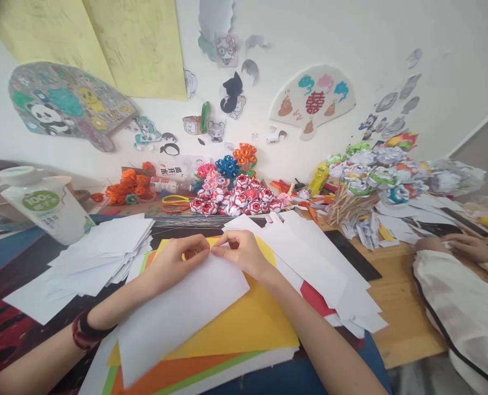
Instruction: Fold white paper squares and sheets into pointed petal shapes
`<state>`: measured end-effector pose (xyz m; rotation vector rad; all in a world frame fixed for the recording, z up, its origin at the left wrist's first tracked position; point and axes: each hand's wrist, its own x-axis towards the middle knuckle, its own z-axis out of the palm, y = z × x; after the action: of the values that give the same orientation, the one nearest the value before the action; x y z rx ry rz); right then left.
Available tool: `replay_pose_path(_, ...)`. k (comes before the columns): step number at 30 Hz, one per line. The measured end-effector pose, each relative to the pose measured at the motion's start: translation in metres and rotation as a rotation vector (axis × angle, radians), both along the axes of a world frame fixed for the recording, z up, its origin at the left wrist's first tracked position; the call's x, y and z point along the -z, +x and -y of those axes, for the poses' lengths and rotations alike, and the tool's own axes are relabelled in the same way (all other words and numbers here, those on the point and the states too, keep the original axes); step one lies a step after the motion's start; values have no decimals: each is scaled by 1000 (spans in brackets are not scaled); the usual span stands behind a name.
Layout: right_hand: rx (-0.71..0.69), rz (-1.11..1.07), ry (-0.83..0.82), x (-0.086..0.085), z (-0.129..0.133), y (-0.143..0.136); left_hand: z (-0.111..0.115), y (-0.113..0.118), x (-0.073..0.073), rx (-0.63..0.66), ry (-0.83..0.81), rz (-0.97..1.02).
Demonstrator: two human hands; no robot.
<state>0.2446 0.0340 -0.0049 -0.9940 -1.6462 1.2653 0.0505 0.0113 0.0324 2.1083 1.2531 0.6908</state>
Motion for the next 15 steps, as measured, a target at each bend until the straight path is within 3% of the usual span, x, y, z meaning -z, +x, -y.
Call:
replay_pose_path(8, 61, -50, -46, -4, -8, 12, -11, -5, 11, 124, -251, 197)
replay_pose_path(11, 118, -88, -18, -7, -16, 28, -13, -11, 8, 109, -293, 224)
replay_pose_path(15, 298, -108, 6, -11, -28, 59, -17, -25, -3, 100, -317, 254)
